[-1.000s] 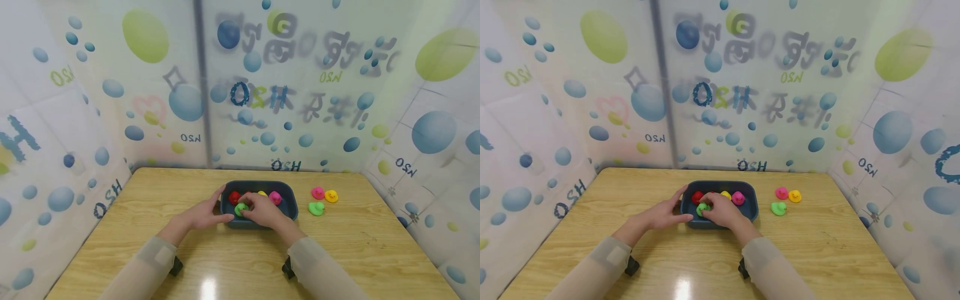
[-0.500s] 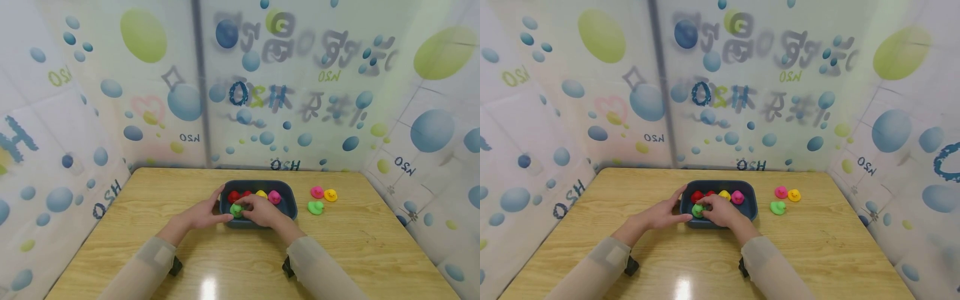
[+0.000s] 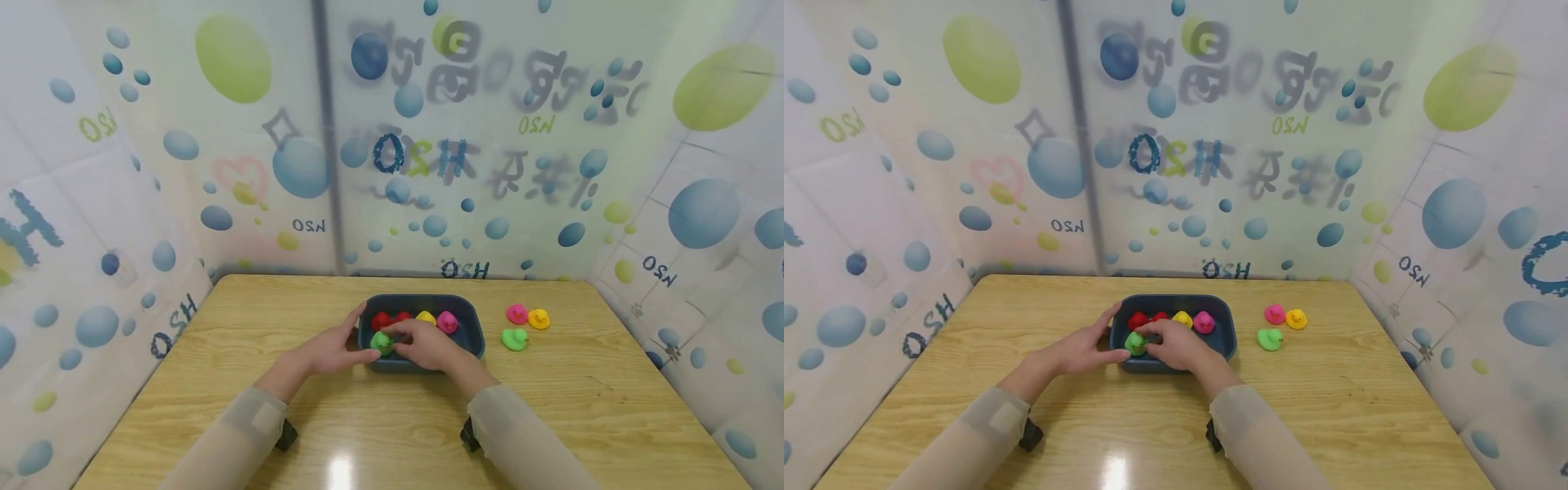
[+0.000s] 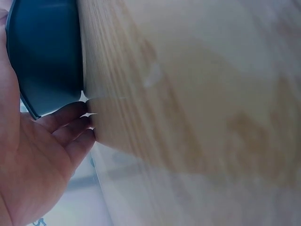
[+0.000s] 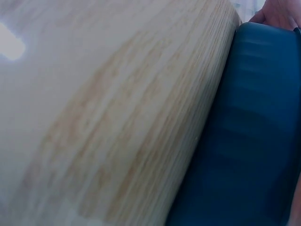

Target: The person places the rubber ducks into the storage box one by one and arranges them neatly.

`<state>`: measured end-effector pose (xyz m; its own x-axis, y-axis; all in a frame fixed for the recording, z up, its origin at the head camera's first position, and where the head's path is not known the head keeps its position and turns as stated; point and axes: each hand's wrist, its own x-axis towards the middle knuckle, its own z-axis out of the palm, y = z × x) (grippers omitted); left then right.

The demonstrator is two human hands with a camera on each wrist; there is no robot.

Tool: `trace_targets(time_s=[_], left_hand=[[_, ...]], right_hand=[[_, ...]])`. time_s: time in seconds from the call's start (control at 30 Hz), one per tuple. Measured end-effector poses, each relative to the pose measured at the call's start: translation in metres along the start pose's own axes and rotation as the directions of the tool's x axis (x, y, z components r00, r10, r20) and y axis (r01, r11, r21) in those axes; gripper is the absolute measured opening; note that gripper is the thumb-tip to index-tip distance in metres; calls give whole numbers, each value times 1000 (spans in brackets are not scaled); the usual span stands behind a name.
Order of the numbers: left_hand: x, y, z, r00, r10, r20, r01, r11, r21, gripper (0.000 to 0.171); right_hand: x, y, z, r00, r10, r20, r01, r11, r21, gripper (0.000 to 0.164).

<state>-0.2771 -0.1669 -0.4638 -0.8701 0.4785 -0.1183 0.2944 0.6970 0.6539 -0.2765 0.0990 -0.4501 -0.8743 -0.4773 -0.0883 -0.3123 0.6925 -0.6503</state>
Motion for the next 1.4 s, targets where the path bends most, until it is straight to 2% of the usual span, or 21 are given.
trace_targets(time_s=[0.43,0.6,0.8,1.0,1.17,1.27,1.4], left_hand=[[1,0,-2,1000,3,10,-3,1000,31,113],[0,-1,-2,1000,10,8,-10,999,33,112],[-1,2,-2,1000,4,5,-4,999,36,114],[-2,6,-3,1000,-12,9,12,999,49,116],[-1,6,-3,1000,-16,15,15,999,43,115],[0,4,-3,1000,-19,14,18,999,47,115],[1,2,-1,1000,-14,17,13,999,49,116]], right_hand=[[-1,-2,0,1000,-1,-19,1,1000,-2,37],[-3,-2,0,995,-76,-71,76,997,-13,34],[-8,2,-3,973,-176,-146,176,984,-10,30],[-23,7,-20,962,-182,-202,182,983,-18,28],[-40,22,-40,947,-190,-259,185,982,-40,27],[-52,34,-53,945,-156,-289,148,988,-49,27],[-69,51,-70,950,-72,-304,66,997,-28,27]])
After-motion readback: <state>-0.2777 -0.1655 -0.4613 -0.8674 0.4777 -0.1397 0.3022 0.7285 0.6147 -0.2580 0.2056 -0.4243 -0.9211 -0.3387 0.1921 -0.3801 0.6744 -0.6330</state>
